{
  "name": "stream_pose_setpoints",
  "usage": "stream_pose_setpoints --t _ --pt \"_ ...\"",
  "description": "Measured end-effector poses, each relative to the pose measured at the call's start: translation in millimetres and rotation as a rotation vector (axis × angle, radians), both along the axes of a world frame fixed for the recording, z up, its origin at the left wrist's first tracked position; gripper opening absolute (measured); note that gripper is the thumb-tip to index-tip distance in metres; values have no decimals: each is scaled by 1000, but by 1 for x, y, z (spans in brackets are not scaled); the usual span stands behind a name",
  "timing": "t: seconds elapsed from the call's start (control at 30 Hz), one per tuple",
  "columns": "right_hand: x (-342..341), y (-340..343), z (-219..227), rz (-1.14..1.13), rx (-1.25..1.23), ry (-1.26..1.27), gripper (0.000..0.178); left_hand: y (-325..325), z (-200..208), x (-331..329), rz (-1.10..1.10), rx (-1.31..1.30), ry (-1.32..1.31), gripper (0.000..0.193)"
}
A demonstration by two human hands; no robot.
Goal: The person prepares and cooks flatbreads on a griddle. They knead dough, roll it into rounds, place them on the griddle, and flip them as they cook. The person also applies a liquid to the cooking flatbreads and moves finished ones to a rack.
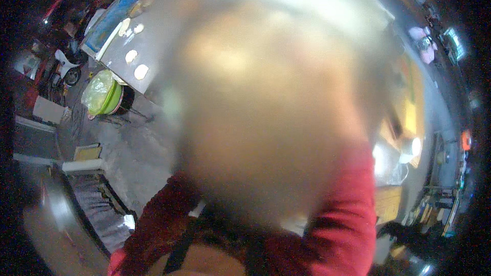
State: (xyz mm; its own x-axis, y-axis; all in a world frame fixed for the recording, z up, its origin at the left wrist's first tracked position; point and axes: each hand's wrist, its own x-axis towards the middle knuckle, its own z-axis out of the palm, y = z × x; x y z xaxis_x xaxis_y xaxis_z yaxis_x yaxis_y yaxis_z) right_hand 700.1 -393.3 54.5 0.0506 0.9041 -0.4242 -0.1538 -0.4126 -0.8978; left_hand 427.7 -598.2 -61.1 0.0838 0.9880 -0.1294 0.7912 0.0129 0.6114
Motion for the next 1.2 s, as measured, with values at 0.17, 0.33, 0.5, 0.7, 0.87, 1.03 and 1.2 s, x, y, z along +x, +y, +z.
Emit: stream_pose_setpoints --t 0.17,0.33,0.5,0.7,0.87,1.03,1.2 --pt "-30 -6 15 6 65 -139 23 1 5 -1 -59 21 -57 39" --pt "-52 -115 67 8 365 -1109 24 6 16 -2 -79 -118 -8 40" --pt "-76 -241 76 -350 888 -1642 37 10 21 -5 -100 -173 -18 46" --pt "-81 -363 73 -391 1028 -1739 44 -21 3 -48 -205 -182 -228 45" --pt "-133 -459 26 -509 243 -174 31 -96 -15 -117 -241 -243 -882 34" --pt "-181 -535 -15 -280 -119 364 19 -182 -13 -198 -148 -429 -646 41" --pt "-207 -550 -53 -366 -172 531 24 -249 -5 -252 -50 -589 -640 50"
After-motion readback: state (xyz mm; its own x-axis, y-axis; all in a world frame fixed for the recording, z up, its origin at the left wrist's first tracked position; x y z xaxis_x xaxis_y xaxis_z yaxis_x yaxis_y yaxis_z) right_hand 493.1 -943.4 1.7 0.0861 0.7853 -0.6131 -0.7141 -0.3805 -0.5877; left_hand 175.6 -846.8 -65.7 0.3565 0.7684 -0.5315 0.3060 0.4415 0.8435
